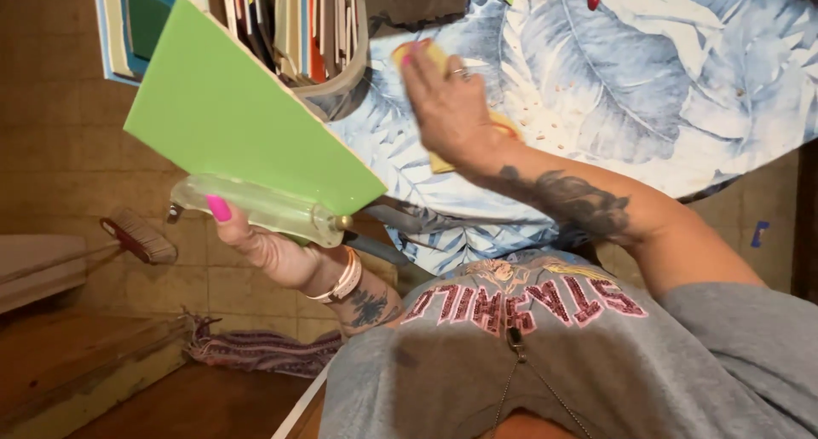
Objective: Trimming and cleaning the edges of a green cardstock sheet using pliers and a scraper tool.
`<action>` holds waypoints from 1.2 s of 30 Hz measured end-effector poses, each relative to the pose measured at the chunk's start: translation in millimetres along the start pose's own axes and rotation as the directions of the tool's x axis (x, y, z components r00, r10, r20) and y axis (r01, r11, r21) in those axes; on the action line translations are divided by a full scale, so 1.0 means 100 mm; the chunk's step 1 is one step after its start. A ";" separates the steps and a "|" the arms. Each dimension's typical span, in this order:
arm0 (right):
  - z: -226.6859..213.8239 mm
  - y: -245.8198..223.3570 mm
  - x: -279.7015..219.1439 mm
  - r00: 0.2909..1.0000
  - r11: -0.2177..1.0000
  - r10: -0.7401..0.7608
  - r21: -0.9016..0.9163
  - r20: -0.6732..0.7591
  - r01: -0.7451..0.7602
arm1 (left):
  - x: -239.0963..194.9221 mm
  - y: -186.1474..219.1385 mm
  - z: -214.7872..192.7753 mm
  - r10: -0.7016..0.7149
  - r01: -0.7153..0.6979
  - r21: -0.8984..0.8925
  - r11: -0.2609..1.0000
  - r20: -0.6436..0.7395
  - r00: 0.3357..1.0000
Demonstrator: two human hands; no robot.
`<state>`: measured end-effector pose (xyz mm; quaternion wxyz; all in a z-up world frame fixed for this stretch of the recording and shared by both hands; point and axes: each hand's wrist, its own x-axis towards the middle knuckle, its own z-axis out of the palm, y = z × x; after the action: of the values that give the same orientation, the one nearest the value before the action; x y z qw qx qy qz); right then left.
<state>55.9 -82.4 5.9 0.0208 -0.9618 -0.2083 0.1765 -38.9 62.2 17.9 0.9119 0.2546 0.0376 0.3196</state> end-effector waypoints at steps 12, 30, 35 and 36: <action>0.41 1.62 -0.92 0.879 0.983 0.142 -0.040 -0.456 -0.180 | -0.10 -0.20 0.26 -0.219 0.218 -0.081 0.973 -0.007 0.976; 0.12 1.24 -1.08 0.779 0.636 -0.567 -0.744 -0.270 0.205 | -0.10 -0.55 0.44 -0.239 0.238 0.024 0.971 0.075 0.968; 0.73 0.42 -0.72 0.573 0.849 -0.451 -0.129 -0.684 0.513 | -0.20 -0.76 0.65 -0.075 0.051 0.159 0.986 0.153 0.985; 0.86 0.51 -0.76 0.573 0.852 -0.445 -0.128 -0.689 0.508 | -0.17 -0.74 0.63 -0.079 0.053 0.160 0.986 0.160 0.984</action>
<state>-18.1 -163.1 -55.1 0.1848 -0.8613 -0.4279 -0.2022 4.0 -24.7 34.4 0.8995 0.3490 -0.0052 0.2628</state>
